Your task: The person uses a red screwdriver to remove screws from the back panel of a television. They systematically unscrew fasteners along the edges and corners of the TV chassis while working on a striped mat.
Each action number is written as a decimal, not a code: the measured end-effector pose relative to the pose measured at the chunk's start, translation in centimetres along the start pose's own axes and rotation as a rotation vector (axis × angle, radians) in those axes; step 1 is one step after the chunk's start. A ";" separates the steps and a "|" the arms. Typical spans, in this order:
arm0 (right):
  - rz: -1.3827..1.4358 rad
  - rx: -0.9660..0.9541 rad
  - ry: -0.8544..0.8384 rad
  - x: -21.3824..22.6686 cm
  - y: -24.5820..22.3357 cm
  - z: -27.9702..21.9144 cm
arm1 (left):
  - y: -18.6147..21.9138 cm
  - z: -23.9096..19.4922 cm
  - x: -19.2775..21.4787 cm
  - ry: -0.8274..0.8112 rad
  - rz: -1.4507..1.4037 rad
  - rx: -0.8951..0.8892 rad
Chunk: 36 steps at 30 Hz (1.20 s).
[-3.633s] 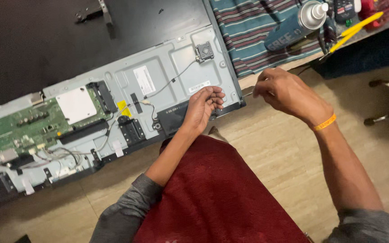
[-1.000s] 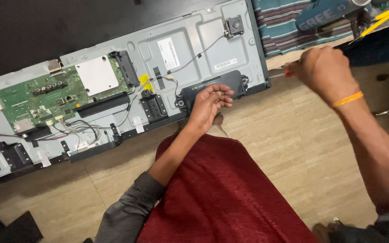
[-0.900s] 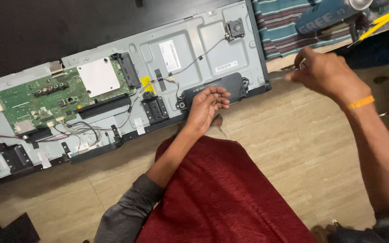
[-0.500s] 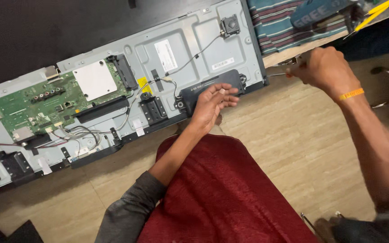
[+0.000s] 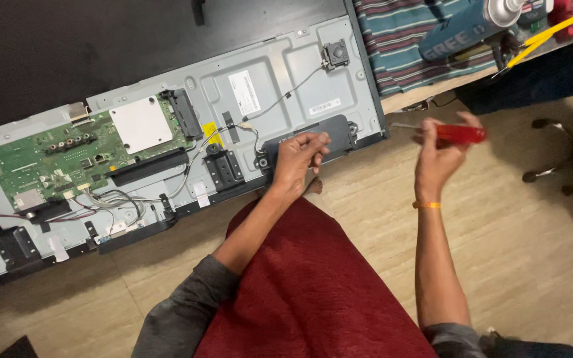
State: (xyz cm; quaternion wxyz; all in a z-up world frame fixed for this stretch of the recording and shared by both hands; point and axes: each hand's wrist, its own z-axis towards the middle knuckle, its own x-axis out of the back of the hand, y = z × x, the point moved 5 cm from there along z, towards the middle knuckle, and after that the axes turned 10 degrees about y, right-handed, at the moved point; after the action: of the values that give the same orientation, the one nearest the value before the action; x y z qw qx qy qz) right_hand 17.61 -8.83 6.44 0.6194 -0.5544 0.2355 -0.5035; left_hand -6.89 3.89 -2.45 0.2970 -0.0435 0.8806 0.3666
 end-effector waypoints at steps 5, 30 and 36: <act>0.109 0.063 0.195 3.6 -3.3 -1.4 | -0.2 1.2 0.2 0.060 -0.071 0.021; 0.335 0.007 0.038 -6.8 -12.5 -5.5 | 1.8 2.0 0.7 -0.099 -0.343 0.164; 0.356 -0.029 0.007 -8.0 -12.6 -5.8 | 2.2 2.3 0.6 -0.042 -0.311 0.135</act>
State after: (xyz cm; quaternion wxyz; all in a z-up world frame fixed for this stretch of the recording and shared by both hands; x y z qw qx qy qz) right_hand 5.05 -2.79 14.34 0.6899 -0.5112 0.3392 -0.3844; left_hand -6.89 7.11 -2.70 0.3706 -0.1515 0.8796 0.2570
